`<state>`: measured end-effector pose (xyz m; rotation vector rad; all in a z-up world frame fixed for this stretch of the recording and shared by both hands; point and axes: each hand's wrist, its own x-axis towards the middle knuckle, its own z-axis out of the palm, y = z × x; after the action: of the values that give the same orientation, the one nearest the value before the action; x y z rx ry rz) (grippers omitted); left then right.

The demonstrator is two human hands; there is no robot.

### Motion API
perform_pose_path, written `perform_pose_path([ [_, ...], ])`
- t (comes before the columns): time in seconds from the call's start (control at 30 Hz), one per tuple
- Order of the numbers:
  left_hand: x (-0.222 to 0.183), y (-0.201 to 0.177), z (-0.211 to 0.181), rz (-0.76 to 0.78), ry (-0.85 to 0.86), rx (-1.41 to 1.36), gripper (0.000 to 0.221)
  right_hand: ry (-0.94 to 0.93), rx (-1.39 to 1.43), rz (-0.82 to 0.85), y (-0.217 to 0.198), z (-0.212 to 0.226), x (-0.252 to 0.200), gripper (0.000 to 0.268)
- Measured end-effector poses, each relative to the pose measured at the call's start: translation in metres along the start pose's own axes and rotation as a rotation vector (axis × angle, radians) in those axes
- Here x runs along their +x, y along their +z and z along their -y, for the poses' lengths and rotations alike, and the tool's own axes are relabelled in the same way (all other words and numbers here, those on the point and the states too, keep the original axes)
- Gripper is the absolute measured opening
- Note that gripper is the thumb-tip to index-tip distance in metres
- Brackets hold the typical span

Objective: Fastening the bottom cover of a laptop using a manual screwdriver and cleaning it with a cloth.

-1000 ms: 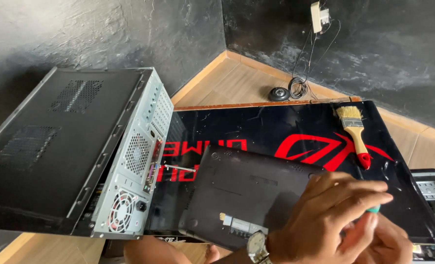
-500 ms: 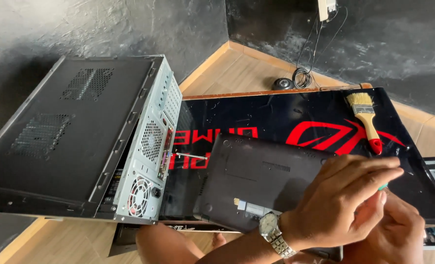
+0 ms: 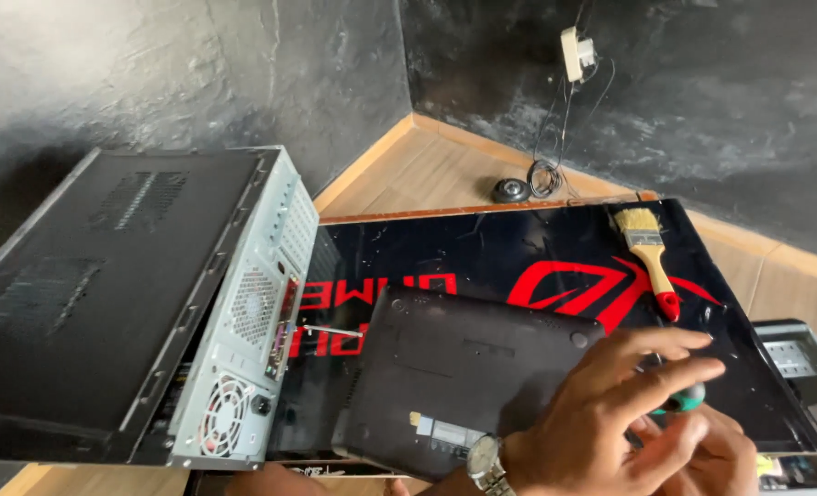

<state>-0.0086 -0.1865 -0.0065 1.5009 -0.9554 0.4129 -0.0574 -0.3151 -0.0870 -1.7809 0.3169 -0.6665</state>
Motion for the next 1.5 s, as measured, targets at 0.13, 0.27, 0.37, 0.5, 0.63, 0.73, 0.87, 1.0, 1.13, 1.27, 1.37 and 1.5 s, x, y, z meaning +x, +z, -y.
perform_pose_path([
  [0.13, -0.003, -0.003, -0.004, 0.029, -0.001, 0.081, 0.029, -0.027, -0.088, 0.134, -0.009, 0.009, 0.011, 0.014],
  [0.27, -0.004, -0.005, -0.009, 0.048, -0.05, 0.115, 0.028, -0.355, -0.666, 0.131, -0.025, -0.046, 0.005, 0.027],
  [0.37, 0.005, -0.003, -0.017, 0.011, -0.062, 0.026, 0.022, -0.442, -0.125, 0.012, 0.017, 0.079, 0.017, 0.034],
  [0.5, 0.005, 0.002, -0.024, -0.024, -0.154, 0.167, 0.025, 0.313, 0.176, 0.261, -0.011, 0.018, 0.007, 0.042],
  [0.63, 0.004, -0.01, -0.015, 0.192, -0.044, 0.164, 0.041, 0.138, 0.525, 0.049, 0.007, 0.029, 0.011, 0.027],
  [0.73, 0.006, -0.025, -0.023, 0.339, -0.066, 0.231, 0.044, 0.324, 0.367, 0.005, 0.003, 0.042, 0.014, 0.028],
  [0.87, -0.028, -0.042, -0.009, 0.525, -0.051, 0.361, 0.066, 0.01, -0.043, 0.168, -0.033, 0.002, 0.029, 0.035],
  [1.0, -0.08, -0.042, 0.008, 0.682, -0.08, 0.515, 0.107, -0.266, 0.01, 0.273, -0.036, 0.012, 0.029, 0.057],
  [1.13, -0.114, -0.029, 0.012, 0.652, -0.11, 0.752, 0.113, -0.266, 0.089, 0.237, -0.039, 0.04, 0.009, 0.084],
  [1.27, -0.11, -0.028, 0.015, 0.587, -0.07, 0.867, 0.111, -0.108, -0.043, 0.259, -0.065, 0.043, -0.01, 0.031],
  [1.37, -0.106, -0.025, 0.024, 0.54, -0.079, 0.852, 0.108, 0.083, -0.039, 0.162, -0.061, 0.039, -0.025, 0.105],
  [1.5, -0.102, -0.026, 0.027, 0.526, -0.094, 0.841, 0.099, 0.319, -0.072, 0.068, -0.067, 0.043, -0.017, 0.064],
])
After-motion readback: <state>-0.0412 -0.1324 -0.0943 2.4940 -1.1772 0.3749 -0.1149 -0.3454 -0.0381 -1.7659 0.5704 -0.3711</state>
